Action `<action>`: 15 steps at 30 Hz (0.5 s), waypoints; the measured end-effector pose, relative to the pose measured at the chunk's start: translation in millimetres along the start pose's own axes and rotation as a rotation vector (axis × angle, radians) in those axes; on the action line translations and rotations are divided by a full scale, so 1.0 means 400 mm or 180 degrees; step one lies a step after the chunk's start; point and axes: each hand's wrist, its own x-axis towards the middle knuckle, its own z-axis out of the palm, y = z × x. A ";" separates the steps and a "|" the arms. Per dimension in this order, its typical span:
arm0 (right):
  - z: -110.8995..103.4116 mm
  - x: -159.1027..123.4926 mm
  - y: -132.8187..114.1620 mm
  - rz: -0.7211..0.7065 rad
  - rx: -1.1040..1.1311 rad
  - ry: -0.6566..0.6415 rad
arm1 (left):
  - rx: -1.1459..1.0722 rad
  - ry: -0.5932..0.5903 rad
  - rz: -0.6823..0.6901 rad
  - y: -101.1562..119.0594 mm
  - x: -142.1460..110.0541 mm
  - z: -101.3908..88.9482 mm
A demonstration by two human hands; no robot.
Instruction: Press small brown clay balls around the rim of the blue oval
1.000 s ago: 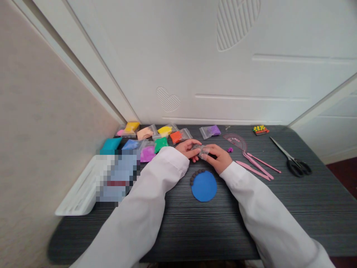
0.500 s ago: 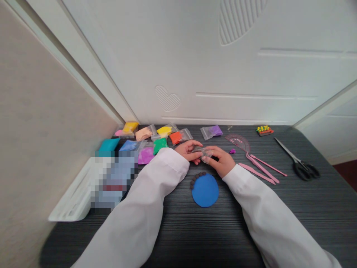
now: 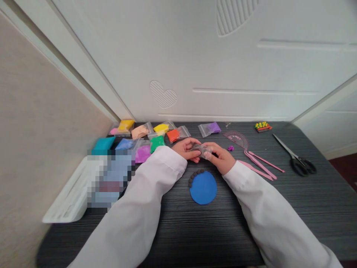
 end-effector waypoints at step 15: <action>-0.066 -0.004 -0.003 0.1113 0.2246 0.1052 | -0.0688 0.0648 0.0279 0.007 0.006 -0.052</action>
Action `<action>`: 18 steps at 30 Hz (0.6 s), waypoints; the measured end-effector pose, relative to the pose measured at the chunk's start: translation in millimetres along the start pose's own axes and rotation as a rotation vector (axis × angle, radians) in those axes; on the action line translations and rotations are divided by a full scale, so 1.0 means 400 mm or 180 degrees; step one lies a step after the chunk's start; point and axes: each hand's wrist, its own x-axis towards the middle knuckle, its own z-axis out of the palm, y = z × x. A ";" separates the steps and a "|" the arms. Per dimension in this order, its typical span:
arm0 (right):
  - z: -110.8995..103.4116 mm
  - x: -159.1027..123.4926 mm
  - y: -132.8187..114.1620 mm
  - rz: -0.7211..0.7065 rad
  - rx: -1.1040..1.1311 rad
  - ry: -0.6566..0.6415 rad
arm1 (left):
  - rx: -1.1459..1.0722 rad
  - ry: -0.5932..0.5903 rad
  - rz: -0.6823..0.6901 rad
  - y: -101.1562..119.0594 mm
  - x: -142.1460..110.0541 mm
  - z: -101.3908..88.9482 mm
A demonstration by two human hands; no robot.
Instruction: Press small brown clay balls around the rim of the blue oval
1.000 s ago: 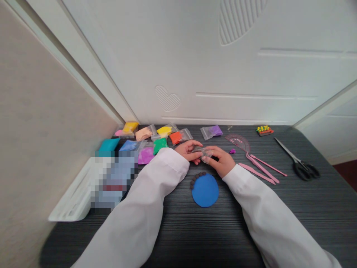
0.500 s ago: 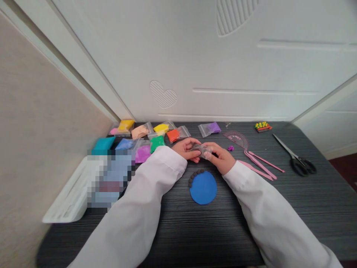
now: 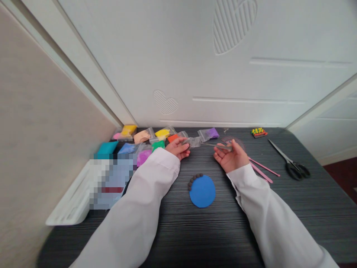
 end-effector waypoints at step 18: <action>0.043 -0.010 0.059 -0.0399 -0.1272 -0.0145 | 0.0760 -0.0298 0.0193 -0.020 -0.005 0.020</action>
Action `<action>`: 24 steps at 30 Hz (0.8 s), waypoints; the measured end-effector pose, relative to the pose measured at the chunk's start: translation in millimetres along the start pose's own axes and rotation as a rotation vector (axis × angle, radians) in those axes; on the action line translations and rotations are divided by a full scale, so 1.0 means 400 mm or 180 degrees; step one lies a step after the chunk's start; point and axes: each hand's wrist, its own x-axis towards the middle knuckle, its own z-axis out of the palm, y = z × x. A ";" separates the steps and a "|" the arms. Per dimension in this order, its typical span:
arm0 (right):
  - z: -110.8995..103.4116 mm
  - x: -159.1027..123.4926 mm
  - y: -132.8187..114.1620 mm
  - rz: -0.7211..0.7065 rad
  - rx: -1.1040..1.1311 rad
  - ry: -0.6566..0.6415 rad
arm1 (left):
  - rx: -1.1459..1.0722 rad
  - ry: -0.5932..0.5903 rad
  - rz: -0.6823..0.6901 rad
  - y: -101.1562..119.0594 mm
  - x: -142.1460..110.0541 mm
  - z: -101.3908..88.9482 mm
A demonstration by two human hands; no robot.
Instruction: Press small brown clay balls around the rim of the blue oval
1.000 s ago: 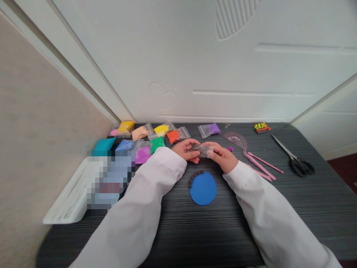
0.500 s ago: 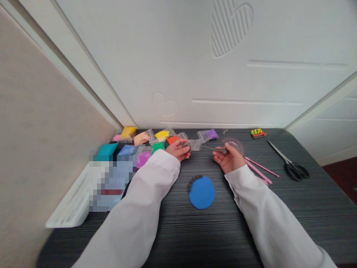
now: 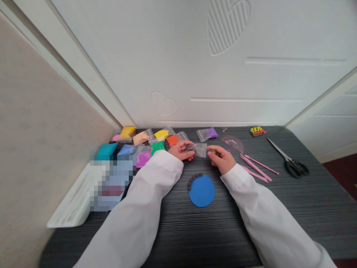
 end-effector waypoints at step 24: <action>-0.007 -0.009 -0.014 0.0415 0.0061 0.0010 | 0.0014 -0.0101 -0.0105 0.003 0.001 -0.004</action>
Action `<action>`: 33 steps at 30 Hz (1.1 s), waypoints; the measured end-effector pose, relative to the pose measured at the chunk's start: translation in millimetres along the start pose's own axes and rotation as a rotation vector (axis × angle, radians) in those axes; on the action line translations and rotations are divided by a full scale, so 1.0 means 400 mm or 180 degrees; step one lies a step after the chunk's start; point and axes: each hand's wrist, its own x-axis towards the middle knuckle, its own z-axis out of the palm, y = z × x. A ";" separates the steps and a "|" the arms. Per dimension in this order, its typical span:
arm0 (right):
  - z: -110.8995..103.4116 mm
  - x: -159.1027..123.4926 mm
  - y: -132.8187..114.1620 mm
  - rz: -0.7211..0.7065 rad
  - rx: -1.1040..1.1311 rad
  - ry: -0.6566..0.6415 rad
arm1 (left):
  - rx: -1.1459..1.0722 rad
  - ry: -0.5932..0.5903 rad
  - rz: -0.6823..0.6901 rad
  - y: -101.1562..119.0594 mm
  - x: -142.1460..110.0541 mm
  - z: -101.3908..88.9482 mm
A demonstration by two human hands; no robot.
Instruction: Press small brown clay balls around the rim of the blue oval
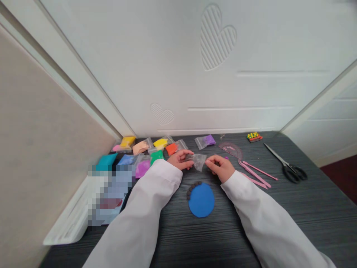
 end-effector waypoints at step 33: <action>-0.042 -0.008 -0.031 0.0945 0.3098 -0.0962 | -0.0661 0.0703 0.0185 -0.015 0.010 -0.016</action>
